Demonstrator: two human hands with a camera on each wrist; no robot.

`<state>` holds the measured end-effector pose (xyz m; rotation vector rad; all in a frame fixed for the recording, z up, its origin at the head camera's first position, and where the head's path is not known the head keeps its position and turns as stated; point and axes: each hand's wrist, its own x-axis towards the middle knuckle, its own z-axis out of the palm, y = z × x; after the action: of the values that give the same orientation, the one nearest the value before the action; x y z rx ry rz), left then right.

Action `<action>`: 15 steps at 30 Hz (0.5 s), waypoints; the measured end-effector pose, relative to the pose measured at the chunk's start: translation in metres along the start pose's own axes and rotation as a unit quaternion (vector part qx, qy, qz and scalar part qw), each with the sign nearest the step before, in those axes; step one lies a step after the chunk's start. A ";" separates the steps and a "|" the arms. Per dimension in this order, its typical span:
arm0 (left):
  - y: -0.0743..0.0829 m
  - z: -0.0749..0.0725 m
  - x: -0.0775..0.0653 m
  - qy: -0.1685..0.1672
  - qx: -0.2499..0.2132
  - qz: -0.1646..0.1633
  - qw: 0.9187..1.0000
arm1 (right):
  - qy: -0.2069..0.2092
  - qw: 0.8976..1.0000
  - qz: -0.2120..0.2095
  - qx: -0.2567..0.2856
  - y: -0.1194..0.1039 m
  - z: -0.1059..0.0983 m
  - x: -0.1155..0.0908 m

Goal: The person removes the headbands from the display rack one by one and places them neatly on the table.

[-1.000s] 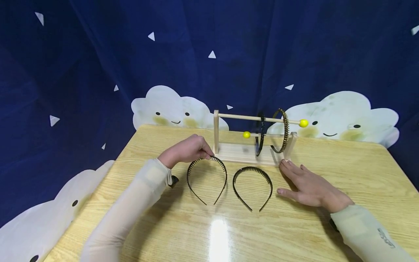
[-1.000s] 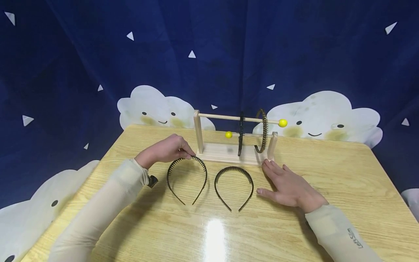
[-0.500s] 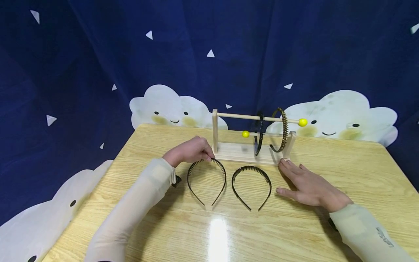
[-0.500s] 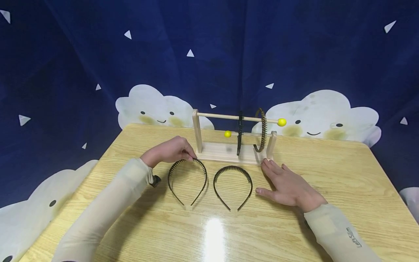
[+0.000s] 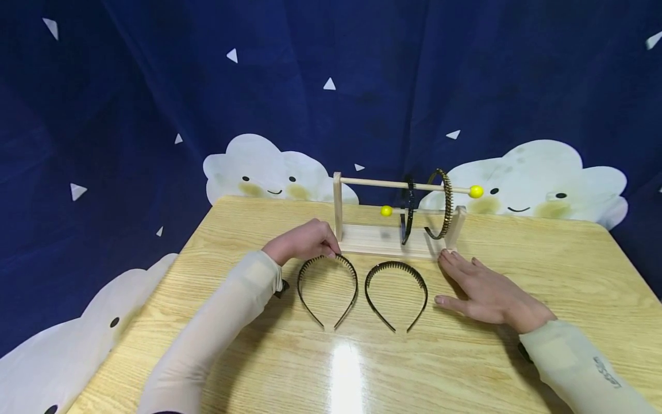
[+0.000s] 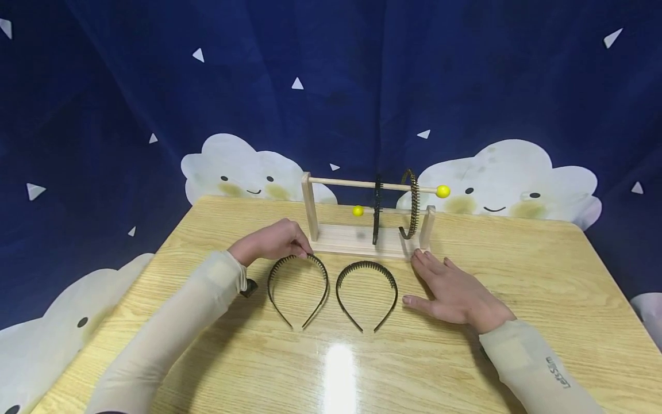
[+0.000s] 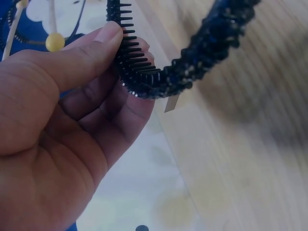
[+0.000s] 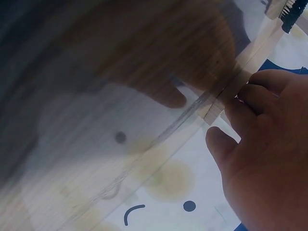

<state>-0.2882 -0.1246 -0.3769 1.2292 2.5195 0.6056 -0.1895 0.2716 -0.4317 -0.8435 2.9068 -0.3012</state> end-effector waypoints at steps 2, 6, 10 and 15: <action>0.000 0.002 0.001 -0.003 0.001 0.000 1.000 | -0.001 1.000 0.000 -0.001 0.000 0.001 0.000; 0.000 0.006 0.003 -0.013 -0.001 -0.012 1.000 | -0.001 1.000 -0.003 -0.003 0.000 0.001 0.001; -0.001 0.007 0.004 -0.017 -0.007 -0.022 1.000 | 0.000 1.000 -0.004 -0.004 -0.001 0.000 0.001; -0.003 0.008 0.005 -0.015 -0.005 -0.019 1.000 | 0.001 1.000 -0.003 -0.004 0.000 0.001 0.000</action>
<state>-0.2900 -0.1205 -0.3857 1.1755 2.5052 0.5856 -0.1896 0.2711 -0.4325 -0.8525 2.9106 -0.2924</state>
